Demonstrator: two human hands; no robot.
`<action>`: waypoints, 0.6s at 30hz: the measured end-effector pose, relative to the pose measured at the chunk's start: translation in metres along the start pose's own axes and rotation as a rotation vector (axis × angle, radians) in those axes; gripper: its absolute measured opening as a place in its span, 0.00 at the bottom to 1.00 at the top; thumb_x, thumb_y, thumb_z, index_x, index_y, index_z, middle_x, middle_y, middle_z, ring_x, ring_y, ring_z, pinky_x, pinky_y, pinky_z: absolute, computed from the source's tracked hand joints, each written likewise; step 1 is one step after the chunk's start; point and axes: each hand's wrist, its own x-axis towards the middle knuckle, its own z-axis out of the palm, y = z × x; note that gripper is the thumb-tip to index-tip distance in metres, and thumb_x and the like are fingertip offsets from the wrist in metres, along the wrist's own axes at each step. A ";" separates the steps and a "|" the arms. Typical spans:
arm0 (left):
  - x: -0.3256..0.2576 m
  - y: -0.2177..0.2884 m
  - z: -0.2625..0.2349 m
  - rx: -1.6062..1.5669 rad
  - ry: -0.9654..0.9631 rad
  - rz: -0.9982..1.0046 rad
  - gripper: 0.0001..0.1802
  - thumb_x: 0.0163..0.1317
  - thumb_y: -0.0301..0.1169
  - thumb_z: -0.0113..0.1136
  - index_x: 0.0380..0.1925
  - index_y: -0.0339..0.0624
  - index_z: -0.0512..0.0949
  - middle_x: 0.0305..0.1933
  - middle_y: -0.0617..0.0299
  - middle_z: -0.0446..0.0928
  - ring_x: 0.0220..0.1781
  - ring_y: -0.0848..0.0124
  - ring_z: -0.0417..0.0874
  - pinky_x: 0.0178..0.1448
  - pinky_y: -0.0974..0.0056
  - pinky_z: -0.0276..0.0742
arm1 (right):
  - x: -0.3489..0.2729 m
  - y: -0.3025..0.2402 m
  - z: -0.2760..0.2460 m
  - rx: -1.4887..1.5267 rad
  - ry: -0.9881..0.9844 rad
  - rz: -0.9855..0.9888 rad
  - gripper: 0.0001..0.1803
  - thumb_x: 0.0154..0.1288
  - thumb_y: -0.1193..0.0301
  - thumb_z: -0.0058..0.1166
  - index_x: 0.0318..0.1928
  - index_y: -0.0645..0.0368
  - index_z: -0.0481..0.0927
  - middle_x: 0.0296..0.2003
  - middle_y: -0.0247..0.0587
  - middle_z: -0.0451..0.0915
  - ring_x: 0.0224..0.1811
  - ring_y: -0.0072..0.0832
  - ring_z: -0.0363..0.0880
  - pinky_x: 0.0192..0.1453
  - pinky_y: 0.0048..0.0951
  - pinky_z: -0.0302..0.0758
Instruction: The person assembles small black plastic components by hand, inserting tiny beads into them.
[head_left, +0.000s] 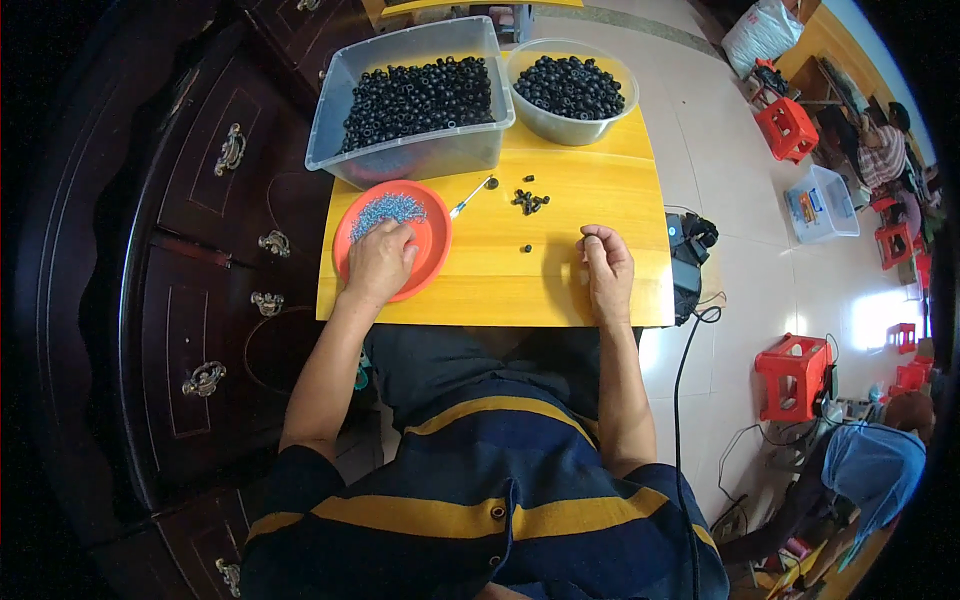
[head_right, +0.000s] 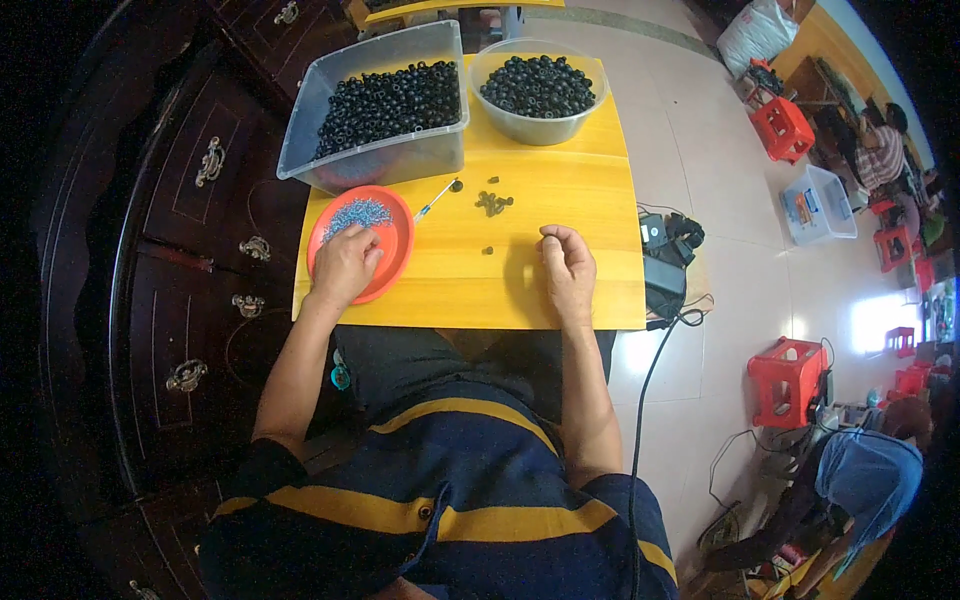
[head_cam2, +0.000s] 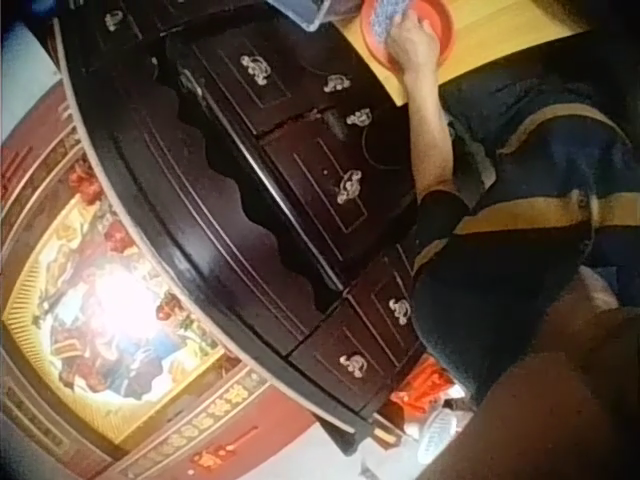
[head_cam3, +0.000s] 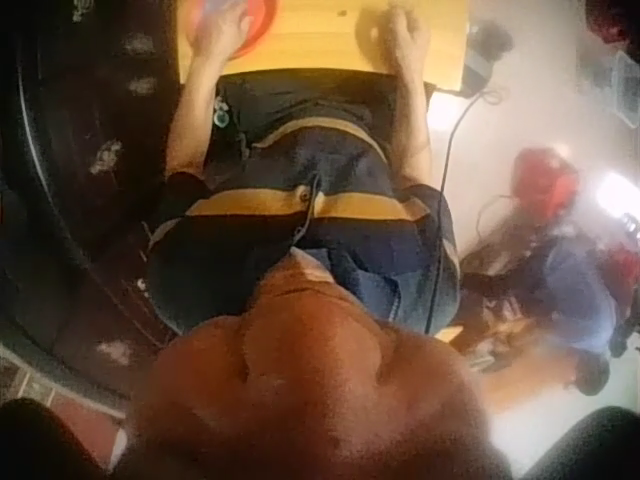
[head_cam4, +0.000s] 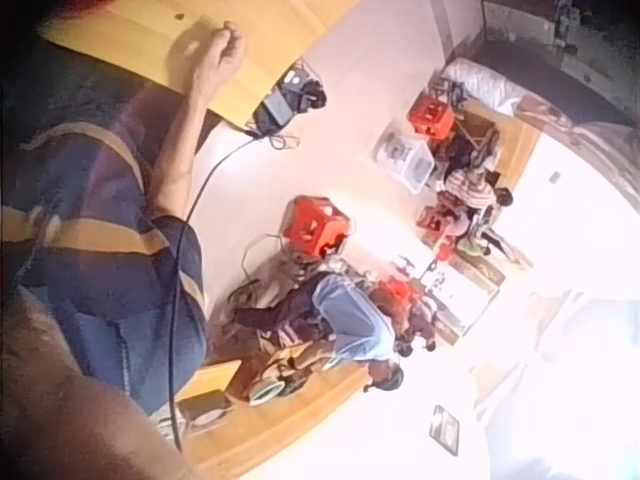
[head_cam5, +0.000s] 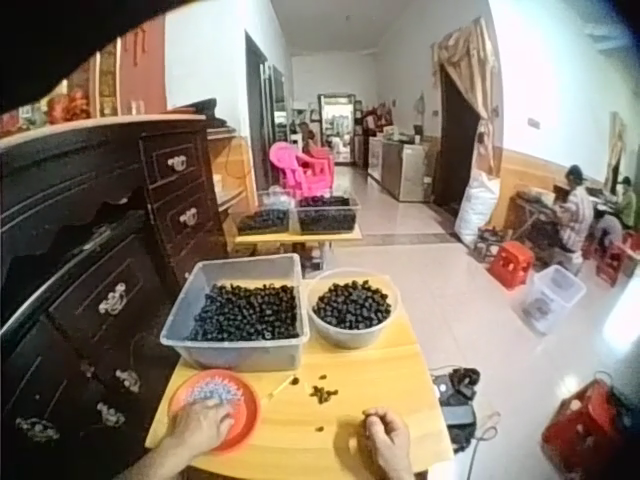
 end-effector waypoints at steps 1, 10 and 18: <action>0.001 -0.001 0.001 0.008 -0.008 -0.012 0.07 0.56 0.29 0.66 0.33 0.40 0.79 0.37 0.53 0.79 0.43 0.52 0.82 0.45 0.49 0.78 | -0.002 0.000 0.004 -0.038 0.014 -0.015 0.09 0.73 0.74 0.53 0.48 0.62 0.80 0.36 0.30 0.80 0.39 0.17 0.76 0.48 0.20 0.73; -0.003 -0.024 -0.014 -0.044 0.067 -0.124 0.04 0.57 0.27 0.63 0.32 0.42 0.81 0.36 0.56 0.81 0.40 0.52 0.83 0.43 0.50 0.79 | -0.003 0.006 -0.001 -0.176 0.015 -0.113 0.14 0.72 0.76 0.53 0.56 0.64 0.77 0.47 0.40 0.83 0.51 0.25 0.81 0.59 0.25 0.75; -0.010 -0.020 -0.009 -0.043 0.030 -0.070 0.05 0.56 0.30 0.65 0.32 0.42 0.83 0.35 0.57 0.82 0.37 0.56 0.84 0.41 0.54 0.80 | -0.007 0.002 0.004 -0.239 -0.031 -0.104 0.14 0.73 0.76 0.53 0.56 0.64 0.78 0.47 0.38 0.82 0.51 0.23 0.79 0.60 0.23 0.74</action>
